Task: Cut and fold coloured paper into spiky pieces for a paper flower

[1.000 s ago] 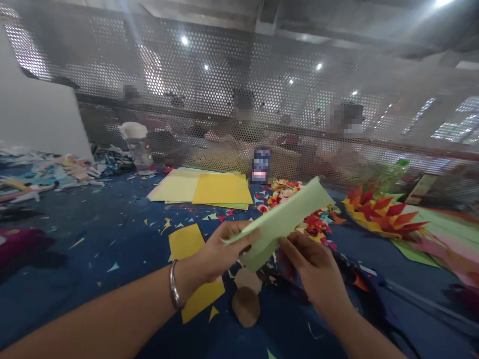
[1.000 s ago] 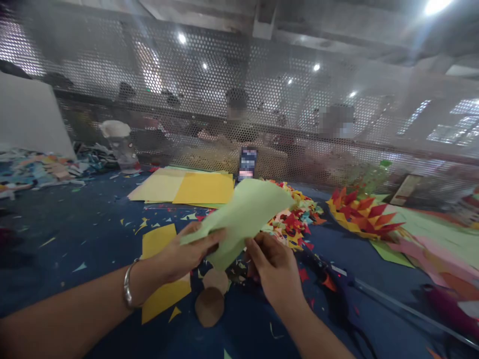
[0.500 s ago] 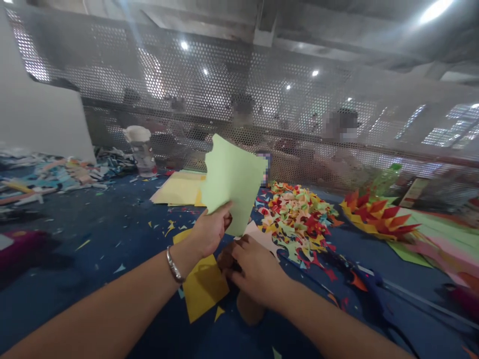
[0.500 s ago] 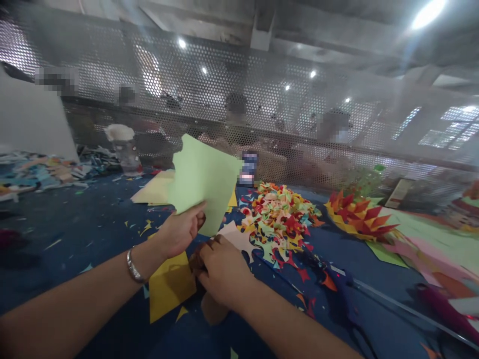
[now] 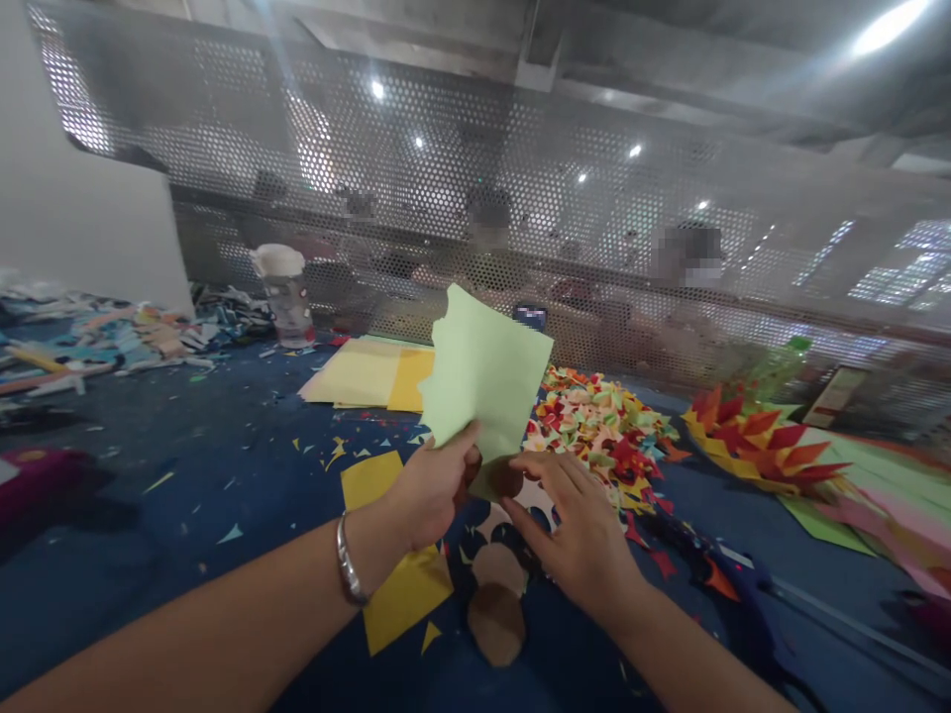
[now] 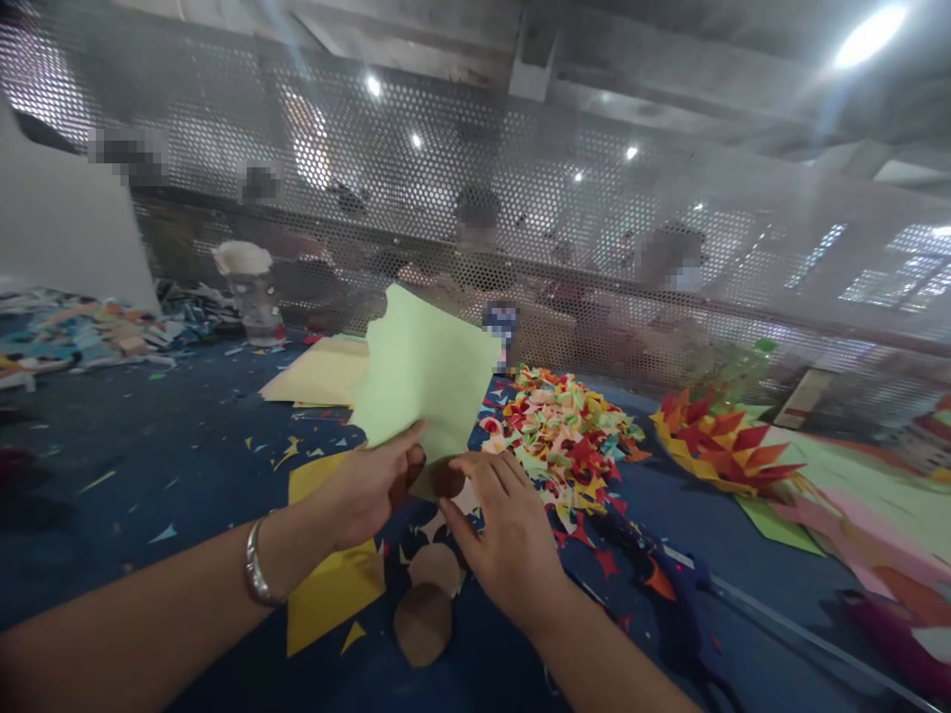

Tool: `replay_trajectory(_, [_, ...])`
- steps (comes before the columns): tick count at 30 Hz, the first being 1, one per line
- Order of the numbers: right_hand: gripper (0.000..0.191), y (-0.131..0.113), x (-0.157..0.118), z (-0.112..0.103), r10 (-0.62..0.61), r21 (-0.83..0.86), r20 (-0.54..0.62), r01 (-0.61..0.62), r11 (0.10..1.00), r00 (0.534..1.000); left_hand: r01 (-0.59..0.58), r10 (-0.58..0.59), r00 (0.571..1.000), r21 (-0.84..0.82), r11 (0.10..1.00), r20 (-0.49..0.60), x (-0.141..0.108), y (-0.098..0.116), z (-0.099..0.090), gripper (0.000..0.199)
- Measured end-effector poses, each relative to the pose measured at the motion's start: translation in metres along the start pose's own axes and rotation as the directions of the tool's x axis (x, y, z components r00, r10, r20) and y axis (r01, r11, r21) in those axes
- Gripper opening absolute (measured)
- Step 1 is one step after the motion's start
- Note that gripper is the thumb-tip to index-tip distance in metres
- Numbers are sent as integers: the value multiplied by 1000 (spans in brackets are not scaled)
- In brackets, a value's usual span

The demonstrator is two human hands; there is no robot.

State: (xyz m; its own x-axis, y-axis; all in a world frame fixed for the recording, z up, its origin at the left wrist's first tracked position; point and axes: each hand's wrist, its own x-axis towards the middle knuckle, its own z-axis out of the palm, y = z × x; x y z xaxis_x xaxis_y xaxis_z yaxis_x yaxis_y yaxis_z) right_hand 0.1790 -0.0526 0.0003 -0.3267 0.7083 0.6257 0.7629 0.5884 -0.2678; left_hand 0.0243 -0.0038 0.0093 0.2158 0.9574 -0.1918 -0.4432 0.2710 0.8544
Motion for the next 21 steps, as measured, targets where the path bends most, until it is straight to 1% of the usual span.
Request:
replay_trajectory(2, [25, 2, 1, 1, -12, -3, 3, 12, 1000, 1000, 60, -59, 998, -63, 996, 15, -5, 0, 5, 28])
replay_trajectory(5, [24, 2, 2, 1, -25, -15, 18, 25, 1000, 1000, 111, -114, 993, -167, 980, -12, -8, -1, 9, 24])
replay_trajectory(7, [25, 2, 2, 1, -35, -18, 21, 36, 999, 999, 104, -112, 993, -196, 975, -27, -7, -2, 10, 22])
replay_trajectory(11, [26, 2, 3, -1, -45, -5, 20, 46, 999, 999, 108, -113, 993, -219, 970, -13, -7, -3, 10, 22])
replay_trajectory(16, [27, 3, 3, -2, -48, -6, 20, 48, 999, 999, 112, -124, 991, -227, 968, -40, -9, -2, 11, 19])
replay_trajectory(21, [27, 2, 4, -2, -61, 5, 6, 61, 998, 998, 84, -102, 992, -228, 970, -68, -11, 0, 12, 19])
